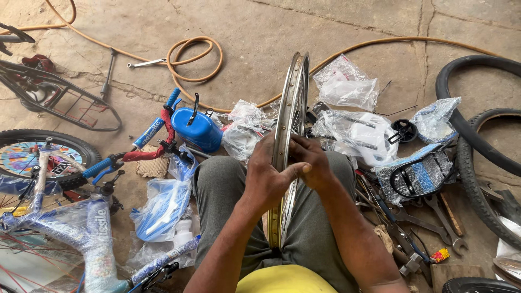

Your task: The person sits on the ground and repeatedly taps the rim of a bicycle wheel with a small metal tool. They rotate the wheel to access different sections of the rim, continuing the tapping motion throughout the clip.

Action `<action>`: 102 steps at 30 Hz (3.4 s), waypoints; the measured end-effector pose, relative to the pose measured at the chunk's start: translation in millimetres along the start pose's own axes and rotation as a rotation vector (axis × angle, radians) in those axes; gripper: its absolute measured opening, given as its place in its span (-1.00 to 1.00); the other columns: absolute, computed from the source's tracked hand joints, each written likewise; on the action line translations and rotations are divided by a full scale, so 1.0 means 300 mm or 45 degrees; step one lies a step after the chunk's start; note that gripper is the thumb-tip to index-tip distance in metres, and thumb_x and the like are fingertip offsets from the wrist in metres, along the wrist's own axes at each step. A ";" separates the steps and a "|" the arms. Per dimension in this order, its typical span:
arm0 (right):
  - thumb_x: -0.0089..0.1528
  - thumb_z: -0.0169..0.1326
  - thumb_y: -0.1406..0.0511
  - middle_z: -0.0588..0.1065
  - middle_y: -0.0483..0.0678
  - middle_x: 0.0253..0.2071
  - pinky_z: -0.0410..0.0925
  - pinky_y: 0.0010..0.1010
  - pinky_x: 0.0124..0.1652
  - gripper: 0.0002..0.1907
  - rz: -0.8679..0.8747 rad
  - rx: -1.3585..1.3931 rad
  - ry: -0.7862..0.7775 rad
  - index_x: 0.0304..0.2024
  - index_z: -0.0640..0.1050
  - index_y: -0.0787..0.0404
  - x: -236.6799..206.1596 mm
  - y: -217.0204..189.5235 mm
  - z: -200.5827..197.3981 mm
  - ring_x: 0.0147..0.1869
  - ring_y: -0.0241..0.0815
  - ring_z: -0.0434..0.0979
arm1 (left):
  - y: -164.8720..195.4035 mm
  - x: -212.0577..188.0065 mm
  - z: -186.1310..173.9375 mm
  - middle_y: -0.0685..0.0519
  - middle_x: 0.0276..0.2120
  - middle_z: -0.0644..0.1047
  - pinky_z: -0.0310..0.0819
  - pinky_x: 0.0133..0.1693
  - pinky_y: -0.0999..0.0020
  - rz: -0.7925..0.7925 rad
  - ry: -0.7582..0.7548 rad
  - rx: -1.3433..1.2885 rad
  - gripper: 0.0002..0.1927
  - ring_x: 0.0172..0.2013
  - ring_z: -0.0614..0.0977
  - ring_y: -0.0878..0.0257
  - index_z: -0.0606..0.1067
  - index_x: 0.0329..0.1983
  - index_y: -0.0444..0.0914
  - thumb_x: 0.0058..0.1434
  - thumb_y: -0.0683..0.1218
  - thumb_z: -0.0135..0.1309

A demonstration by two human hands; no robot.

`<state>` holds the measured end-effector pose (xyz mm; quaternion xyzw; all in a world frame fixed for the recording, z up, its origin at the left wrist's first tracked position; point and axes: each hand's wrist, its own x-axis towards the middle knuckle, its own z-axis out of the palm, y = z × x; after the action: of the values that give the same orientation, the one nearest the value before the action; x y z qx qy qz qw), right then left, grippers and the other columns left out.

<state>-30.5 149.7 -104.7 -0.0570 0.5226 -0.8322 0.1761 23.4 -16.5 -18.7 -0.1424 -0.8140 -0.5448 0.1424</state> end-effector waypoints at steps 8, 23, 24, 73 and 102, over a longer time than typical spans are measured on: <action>0.24 0.25 -0.05 0.49 0.06 0.13 0.54 -0.43 -0.01 -0.19 -0.297 -0.054 -0.381 0.35 0.42 0.32 -0.021 -0.030 0.013 0.04 -0.26 0.58 | -0.013 -0.003 0.001 -0.25 0.12 0.51 0.44 0.22 -0.01 -0.011 -0.010 0.039 -0.08 0.18 0.55 -0.14 0.35 0.34 -0.36 0.03 0.18 0.43; 0.30 0.20 0.21 0.39 -0.14 -0.27 0.36 -0.39 -0.15 -0.72 -1.138 -1.100 0.258 -0.37 0.42 0.19 -0.020 0.003 0.111 -0.04 -0.24 0.45 | 0.019 0.010 -0.015 -0.21 0.10 0.55 0.45 0.21 0.00 -0.039 -0.009 -0.027 -0.18 0.16 0.58 -0.10 0.40 0.30 -0.33 0.12 0.20 0.37; 0.34 0.23 0.21 0.40 -0.15 -0.25 0.39 -0.37 -0.10 -0.70 -1.047 -1.020 0.172 -0.34 0.43 0.22 -0.029 -0.017 0.107 0.03 -0.22 0.48 | 0.018 0.010 -0.017 -0.21 0.12 0.54 0.45 0.21 0.00 -0.022 -0.005 -0.036 -0.19 0.17 0.58 -0.11 0.40 0.30 -0.33 0.13 0.21 0.36; 0.25 0.24 0.50 0.50 0.05 0.06 0.56 -0.35 0.04 -0.82 -0.643 -0.329 -0.217 -0.11 0.57 0.30 -0.060 -0.078 -0.020 0.06 -0.20 0.58 | 0.076 -0.064 -0.012 -0.17 -0.07 0.58 0.60 -0.09 0.12 -0.158 0.028 0.012 -0.33 -0.11 0.68 -0.02 0.42 0.28 -0.34 0.07 -0.13 0.29; 0.43 0.08 0.30 0.52 0.19 0.11 0.49 -0.27 0.24 -0.62 -0.620 0.122 -0.278 0.25 0.53 0.36 -0.082 -0.065 0.027 0.20 -0.09 0.59 | 0.056 -0.020 0.057 -0.26 0.17 0.44 0.40 0.21 -0.01 0.035 -0.005 0.193 -0.19 0.24 0.46 -0.12 0.31 0.36 -0.39 0.18 0.10 0.33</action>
<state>-10.0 159.2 -81.5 -0.2621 0.4314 -0.8628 0.0284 34.2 5.2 -13.0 -0.1433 -0.8512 -0.4794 0.1585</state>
